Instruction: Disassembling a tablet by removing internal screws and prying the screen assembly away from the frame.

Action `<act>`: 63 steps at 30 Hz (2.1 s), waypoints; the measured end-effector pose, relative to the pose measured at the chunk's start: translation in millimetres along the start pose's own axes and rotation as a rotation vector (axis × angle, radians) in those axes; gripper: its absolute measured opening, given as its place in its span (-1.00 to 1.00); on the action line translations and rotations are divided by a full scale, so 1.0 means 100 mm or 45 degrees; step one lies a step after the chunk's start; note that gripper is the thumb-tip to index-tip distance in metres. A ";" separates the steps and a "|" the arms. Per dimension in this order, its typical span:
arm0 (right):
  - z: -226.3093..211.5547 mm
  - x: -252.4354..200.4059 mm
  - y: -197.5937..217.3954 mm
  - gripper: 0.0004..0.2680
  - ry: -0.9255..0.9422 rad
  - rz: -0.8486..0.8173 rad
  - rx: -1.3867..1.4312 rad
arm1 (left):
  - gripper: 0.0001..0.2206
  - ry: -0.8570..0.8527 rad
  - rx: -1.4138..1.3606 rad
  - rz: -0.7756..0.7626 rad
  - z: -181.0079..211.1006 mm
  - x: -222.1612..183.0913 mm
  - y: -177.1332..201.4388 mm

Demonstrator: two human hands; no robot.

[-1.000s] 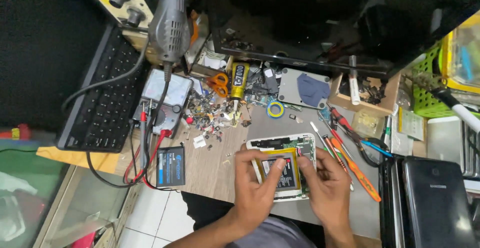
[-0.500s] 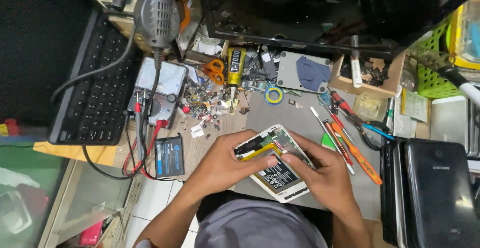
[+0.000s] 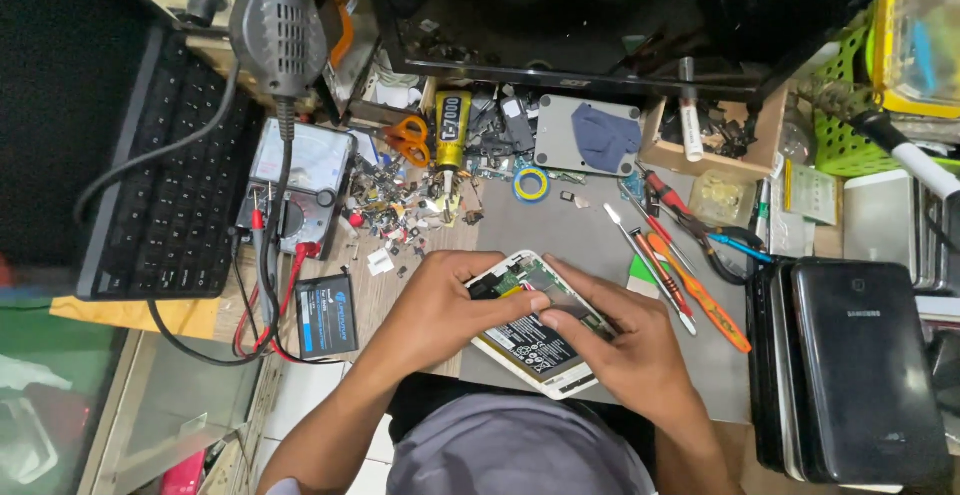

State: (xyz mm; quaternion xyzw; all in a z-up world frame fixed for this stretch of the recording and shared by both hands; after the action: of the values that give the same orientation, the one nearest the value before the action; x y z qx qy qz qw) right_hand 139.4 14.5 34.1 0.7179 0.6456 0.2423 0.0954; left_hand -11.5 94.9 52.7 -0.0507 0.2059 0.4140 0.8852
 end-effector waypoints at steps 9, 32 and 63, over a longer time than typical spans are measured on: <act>0.04 0.04 0.00 -0.67 -0.066 -0.068 0.042 | -0.77 0.045 0.021 -0.118 0.00 0.01 -0.03; 0.19 0.11 -0.02 -0.76 -0.147 0.050 0.355 | -0.74 -0.053 -0.041 -0.128 0.01 0.20 -0.08; -0.16 0.19 -0.25 -0.73 -0.076 -0.344 0.032 | -0.62 -0.027 -0.092 -0.087 -0.32 -0.17 0.03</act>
State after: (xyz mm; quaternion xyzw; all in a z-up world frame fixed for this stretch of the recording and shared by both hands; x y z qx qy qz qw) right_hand 110.5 34.3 40.6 0.6324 0.7363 0.1976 0.1373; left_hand -33.7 76.4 30.7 -0.0854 0.1795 0.3913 0.8985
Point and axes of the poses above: each hand's wrist, its own x-axis towards the middle knuckle, its own y-axis out of the back of the hand, z = x × y, the point moved 8 cm from there along x, towards the middle knuckle, and after that the axes turned 11 degrees about y, right-handed, at the moved point
